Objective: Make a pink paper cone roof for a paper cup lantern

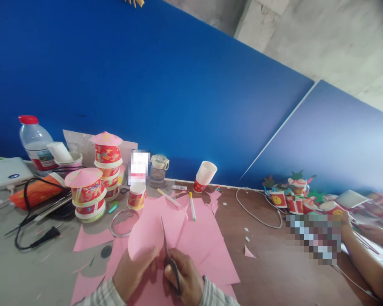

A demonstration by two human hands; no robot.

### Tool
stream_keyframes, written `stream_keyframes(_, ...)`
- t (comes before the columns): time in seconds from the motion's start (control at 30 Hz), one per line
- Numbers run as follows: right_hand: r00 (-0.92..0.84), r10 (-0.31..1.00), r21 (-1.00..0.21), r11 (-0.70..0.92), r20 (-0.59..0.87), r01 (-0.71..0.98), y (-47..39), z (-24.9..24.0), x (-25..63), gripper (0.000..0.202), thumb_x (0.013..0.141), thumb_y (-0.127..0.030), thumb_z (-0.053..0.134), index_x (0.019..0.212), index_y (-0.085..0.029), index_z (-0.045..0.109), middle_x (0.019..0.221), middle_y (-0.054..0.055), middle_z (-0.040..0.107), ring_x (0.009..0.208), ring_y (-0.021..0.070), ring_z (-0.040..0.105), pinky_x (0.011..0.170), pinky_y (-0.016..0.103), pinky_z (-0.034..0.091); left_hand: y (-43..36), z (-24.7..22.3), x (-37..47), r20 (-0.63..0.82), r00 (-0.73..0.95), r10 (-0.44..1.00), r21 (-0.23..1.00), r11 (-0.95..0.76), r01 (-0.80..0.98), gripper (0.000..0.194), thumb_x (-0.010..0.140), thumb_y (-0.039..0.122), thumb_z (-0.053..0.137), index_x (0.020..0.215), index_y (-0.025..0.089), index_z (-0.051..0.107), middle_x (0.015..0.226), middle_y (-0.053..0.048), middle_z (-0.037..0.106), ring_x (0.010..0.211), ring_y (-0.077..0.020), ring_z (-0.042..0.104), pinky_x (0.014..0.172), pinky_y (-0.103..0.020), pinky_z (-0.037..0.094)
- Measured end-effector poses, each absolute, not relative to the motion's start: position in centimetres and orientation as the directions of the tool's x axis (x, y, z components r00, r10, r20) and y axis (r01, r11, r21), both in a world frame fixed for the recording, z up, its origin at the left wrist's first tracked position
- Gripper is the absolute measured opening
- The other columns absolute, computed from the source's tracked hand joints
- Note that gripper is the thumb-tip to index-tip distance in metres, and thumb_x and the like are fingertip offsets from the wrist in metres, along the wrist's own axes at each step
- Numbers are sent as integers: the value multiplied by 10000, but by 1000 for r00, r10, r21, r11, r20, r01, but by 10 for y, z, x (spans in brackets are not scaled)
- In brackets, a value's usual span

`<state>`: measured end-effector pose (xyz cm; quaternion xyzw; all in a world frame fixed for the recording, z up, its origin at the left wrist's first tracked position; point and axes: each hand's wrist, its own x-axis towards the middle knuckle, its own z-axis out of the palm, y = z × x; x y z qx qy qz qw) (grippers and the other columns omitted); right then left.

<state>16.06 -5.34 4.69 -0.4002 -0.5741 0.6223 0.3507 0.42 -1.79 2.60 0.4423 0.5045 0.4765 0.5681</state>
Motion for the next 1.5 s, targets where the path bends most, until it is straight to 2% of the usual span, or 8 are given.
stream_keyframes(0.2,-432,896,-994,-102,-103,24,-53,46,160,436,736,-575,518,909,-179,572,498,-46,512,361,68,403,373,145,304,-18,32,3,-110,33,993,993,111,-47,376,401,592,623,322,238,527,295,49,528,329,-144,471,386,-280,412)
stream_keyframes(0.43,-429,900,-996,-80,-84,26,-53,39,161,402,754,-548,521,916,-184,575,517,-39,523,390,76,432,397,154,327,-18,30,-1,-99,109,989,995,102,-21,371,458,577,602,323,238,532,295,42,540,335,-146,492,421,-274,431)
stream_keyframes(0.6,-425,901,-997,-71,-81,39,-53,38,161,437,739,-568,525,911,-169,574,513,-34,531,384,78,430,392,153,330,-14,20,-3,-127,170,977,989,138,-56,365,487,584,582,399,230,571,276,40,532,302,-153,493,365,-269,428)
stream_keyframes(1.07,-423,900,-995,-91,-103,48,-52,41,160,429,738,-568,526,896,-171,563,485,-45,514,384,88,430,393,163,318,-14,17,-2,-215,205,955,952,252,-172,344,466,561,599,399,228,544,278,57,496,311,-136,463,342,-253,364)
stream_keyframes(1.5,-427,900,-996,-80,-87,34,-51,40,160,427,729,-568,538,888,-173,564,478,-45,515,386,90,439,401,170,338,-11,34,-6,-285,215,934,937,319,-145,367,373,561,633,327,211,529,255,55,484,296,-107,417,345,-240,330)
